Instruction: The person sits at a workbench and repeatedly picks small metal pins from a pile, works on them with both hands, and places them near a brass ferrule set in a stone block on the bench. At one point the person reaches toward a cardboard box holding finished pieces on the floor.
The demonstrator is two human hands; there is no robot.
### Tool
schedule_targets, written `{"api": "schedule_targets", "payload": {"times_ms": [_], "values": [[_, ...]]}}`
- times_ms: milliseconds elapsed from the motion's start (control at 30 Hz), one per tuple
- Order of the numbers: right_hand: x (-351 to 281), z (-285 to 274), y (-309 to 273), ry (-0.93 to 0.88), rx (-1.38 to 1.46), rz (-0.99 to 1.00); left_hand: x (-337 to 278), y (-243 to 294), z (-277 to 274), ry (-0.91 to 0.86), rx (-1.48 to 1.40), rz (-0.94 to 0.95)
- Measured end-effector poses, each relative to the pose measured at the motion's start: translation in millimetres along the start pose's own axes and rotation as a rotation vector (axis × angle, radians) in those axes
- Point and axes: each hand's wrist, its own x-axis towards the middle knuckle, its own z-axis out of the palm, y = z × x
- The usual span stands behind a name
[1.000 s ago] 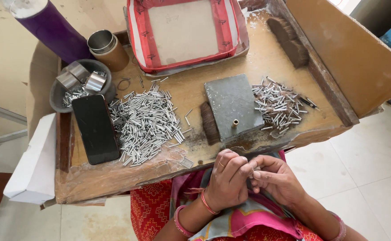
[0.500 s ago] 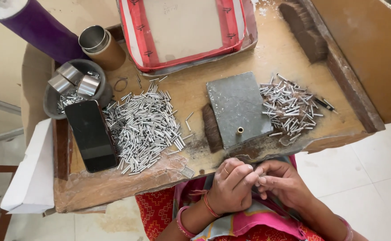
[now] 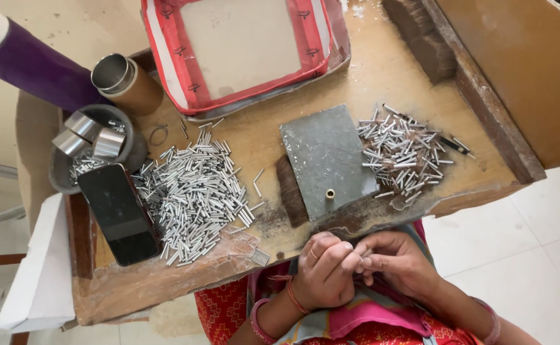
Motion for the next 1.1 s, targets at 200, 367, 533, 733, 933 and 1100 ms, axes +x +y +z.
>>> {"api": "schedule_targets", "payload": {"times_ms": [200,367,533,733,933,1100], "values": [[-17,25,-25,-0.120,0.017,-0.039,14,12,-17,-0.037,0.019,0.100],[-28,32,-30,-0.150,-0.068,-0.149,13,21,-21,-0.016,0.001,0.142],[-34,34,-32,-0.158,-0.132,-0.241,14,33,-28,0.068,-0.115,0.057],[-36,44,-36,-0.159,-0.109,-0.445,10,42,-21,0.240,-0.468,-0.318],[-30,48,-37,-0.189,-0.033,-0.517,-6,40,3,0.217,-1.107,-0.707],[-24,42,-32,-0.158,-0.013,-0.510,-8,35,9,0.236,-1.288,-0.760]]}}
